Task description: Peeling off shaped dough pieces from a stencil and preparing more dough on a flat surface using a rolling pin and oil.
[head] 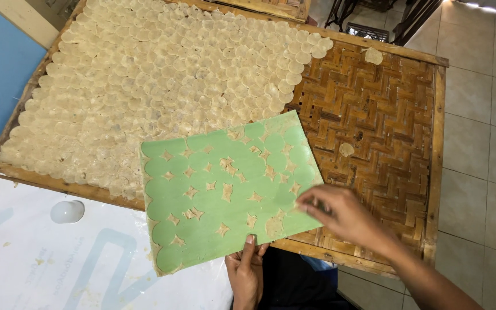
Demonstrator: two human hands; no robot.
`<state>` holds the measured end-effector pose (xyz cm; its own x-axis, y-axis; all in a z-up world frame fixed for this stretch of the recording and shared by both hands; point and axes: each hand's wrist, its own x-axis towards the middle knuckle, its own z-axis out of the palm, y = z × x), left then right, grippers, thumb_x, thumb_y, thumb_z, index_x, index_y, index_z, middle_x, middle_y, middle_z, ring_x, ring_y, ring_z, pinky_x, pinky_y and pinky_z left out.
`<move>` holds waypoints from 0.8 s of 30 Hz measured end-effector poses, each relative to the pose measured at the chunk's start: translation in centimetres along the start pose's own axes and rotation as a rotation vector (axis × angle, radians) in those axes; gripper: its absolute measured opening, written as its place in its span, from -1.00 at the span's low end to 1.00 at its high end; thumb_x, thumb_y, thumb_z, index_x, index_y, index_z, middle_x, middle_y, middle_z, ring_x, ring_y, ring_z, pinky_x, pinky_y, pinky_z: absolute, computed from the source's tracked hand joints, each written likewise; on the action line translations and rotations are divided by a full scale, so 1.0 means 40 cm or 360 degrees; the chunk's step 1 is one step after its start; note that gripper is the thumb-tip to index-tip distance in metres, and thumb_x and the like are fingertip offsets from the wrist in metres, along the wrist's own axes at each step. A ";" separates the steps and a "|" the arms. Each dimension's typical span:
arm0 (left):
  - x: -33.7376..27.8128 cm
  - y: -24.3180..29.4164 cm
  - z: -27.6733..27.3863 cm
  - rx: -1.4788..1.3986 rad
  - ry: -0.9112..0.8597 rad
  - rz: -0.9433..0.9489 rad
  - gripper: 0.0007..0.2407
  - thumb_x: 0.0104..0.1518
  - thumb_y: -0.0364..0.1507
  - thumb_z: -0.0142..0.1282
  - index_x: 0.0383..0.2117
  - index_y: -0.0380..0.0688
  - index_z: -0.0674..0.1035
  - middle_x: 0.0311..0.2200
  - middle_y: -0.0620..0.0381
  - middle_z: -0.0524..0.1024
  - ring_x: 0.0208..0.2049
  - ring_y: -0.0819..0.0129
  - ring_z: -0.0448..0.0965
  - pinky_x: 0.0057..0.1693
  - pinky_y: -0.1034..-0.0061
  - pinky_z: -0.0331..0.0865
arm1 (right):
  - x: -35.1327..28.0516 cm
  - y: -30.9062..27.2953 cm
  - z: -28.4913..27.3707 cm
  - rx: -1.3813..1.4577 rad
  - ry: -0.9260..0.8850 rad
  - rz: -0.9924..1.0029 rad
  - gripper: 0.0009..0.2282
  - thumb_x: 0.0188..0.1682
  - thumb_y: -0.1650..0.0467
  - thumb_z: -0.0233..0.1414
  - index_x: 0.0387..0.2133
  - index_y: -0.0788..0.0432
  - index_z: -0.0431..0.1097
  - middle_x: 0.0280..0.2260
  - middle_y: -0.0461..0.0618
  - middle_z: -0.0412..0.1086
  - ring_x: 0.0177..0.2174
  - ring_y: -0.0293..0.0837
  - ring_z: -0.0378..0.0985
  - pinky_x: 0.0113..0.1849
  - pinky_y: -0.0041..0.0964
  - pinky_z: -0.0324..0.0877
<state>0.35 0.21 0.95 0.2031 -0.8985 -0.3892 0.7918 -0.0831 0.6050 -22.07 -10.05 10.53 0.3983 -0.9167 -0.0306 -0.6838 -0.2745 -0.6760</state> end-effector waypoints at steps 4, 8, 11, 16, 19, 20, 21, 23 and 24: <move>-0.003 0.009 0.010 -0.0021 -0.0031 -0.0002 -0.83 0.24 -0.62 0.07 -0.17 -0.61 0.56 -0.46 -0.04 0.53 -0.48 0.39 0.50 -0.21 0.46 0.52 | 0.086 0.010 -0.079 0.0182 0.0176 0.0168 -0.83 -0.02 0.34 0.07 -0.23 0.11 0.51 -0.42 -0.09 0.58 -0.56 -0.27 0.51 -0.53 -0.47 0.43; -0.006 0.004 0.006 -0.0049 -0.0062 0.0025 -0.83 0.24 -0.63 0.07 -0.14 -0.58 0.55 -0.43 -0.04 0.51 -0.45 0.39 0.46 -0.21 0.46 0.46 | 0.229 0.192 -0.106 0.0030 0.0327 -0.0075 -0.86 0.01 0.42 0.08 -0.20 0.17 0.48 -0.36 -0.01 0.58 -0.50 -0.21 0.56 -0.48 -0.45 0.48; -0.002 -0.002 0.003 -0.0055 0.0007 0.0001 -0.85 0.24 -0.64 0.06 -0.19 -0.63 0.55 -0.50 -0.03 0.47 -0.52 0.38 0.42 -0.23 0.45 0.47 | 0.345 0.300 -0.134 -0.0046 0.0362 -0.0031 -0.88 0.01 0.51 0.10 -0.20 0.24 0.47 -0.26 0.13 0.54 -0.43 -0.10 0.58 -0.46 -0.39 0.53; 0.003 -0.011 -0.004 -0.0077 -0.0044 0.0040 -0.83 0.24 -0.65 0.03 -0.14 -0.63 0.53 -0.46 -0.08 0.50 -0.49 0.38 0.41 -0.24 0.45 0.47 | 0.516 0.380 -0.175 -0.0115 0.0746 0.0374 -0.88 -0.03 0.52 0.15 -0.23 0.18 0.50 -0.15 0.11 0.47 -0.32 -0.07 0.51 -0.26 -0.17 0.52; 0.004 -0.007 0.002 -0.0071 -0.0027 0.0019 -0.88 0.23 -0.65 0.06 -0.23 -0.60 0.55 -0.57 -0.02 0.44 -0.56 0.39 0.31 -0.26 0.44 0.42 | 0.588 0.394 -0.188 -0.0026 0.0969 0.0403 -0.91 0.00 0.56 0.15 -0.25 0.23 0.53 -0.36 -0.02 0.50 -0.46 -0.24 0.46 -0.36 -0.41 0.49; 0.003 -0.010 -0.001 -0.0068 -0.0026 0.0018 -0.88 0.23 -0.65 0.06 -0.23 -0.60 0.55 -0.57 -0.02 0.44 -0.56 0.39 0.31 -0.26 0.44 0.42 | 0.604 0.409 -0.187 -0.0023 0.0968 0.0405 -0.91 0.00 0.56 0.15 -0.25 0.23 0.53 -0.36 -0.02 0.50 -0.46 -0.24 0.46 -0.36 -0.41 0.49; 0.003 -0.011 -0.004 -0.0052 -0.0006 0.0009 -0.84 0.23 -0.64 0.06 -0.17 -0.61 0.54 -0.50 -0.09 0.50 -0.50 0.33 0.45 -0.22 0.41 0.50 | 0.623 0.420 -0.187 -0.0025 0.1042 0.0399 -0.87 -0.03 0.57 0.16 -0.25 0.20 0.52 -0.35 -0.05 0.50 -0.45 -0.25 0.48 -0.36 -0.43 0.50; 0.003 -0.011 -0.005 -0.0036 0.0016 0.0004 -0.81 0.23 -0.63 0.06 -0.11 -0.62 0.53 -0.44 -0.16 0.57 -0.44 0.26 0.59 -0.18 0.38 0.57 | 0.652 0.441 -0.185 -0.0025 0.1114 0.0390 -0.84 -0.07 0.59 0.16 -0.24 0.18 0.51 -0.34 -0.07 0.51 -0.44 -0.26 0.51 -0.36 -0.45 0.51; 0.003 -0.010 -0.003 -0.0059 -0.0010 0.0019 -0.83 0.23 -0.64 0.06 -0.13 -0.60 0.53 -0.48 -0.09 0.52 -0.46 0.31 0.53 -0.20 0.39 0.53 | 0.661 0.451 -0.185 -0.0068 0.1220 0.0392 -0.79 -0.09 0.59 0.19 -0.21 0.18 0.47 -0.37 -0.07 0.52 -0.49 -0.25 0.53 -0.41 -0.41 0.52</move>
<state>0.13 0.18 0.57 0.2094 -0.9019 -0.3778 0.8103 -0.0562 0.5833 -28.39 -41.39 2.96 -0.2864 -0.8923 0.3489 -0.7262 -0.0353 -0.6865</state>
